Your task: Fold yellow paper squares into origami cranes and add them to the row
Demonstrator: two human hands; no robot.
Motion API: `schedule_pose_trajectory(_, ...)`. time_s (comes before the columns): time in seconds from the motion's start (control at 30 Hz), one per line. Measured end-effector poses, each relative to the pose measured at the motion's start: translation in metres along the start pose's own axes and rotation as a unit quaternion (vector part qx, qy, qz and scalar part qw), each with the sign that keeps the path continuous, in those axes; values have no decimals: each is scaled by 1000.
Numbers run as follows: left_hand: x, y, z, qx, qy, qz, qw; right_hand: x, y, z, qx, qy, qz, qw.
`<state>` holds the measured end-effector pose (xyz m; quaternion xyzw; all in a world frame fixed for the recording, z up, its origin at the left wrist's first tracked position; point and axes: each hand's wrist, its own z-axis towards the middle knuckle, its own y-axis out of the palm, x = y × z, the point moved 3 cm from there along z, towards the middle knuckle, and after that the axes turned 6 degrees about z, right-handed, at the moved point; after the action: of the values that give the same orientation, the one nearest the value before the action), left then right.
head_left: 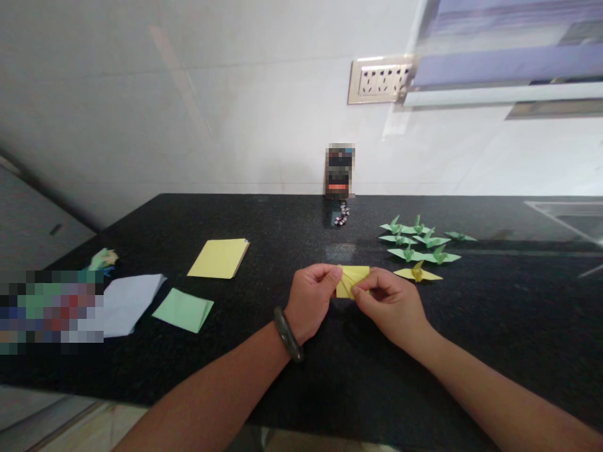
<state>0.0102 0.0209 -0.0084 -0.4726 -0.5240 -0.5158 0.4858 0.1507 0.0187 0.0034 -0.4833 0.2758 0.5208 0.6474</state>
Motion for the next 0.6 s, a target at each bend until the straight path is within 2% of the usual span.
schedule_pose_trajectory(0.23,-1,0,1,10,4,3,1000,2,4,2,-1,54,59,997)
schedule_pose_trajectory(0.6,3,4,0,-15,-26,-59,998,9,4,1,16,110,141,984)
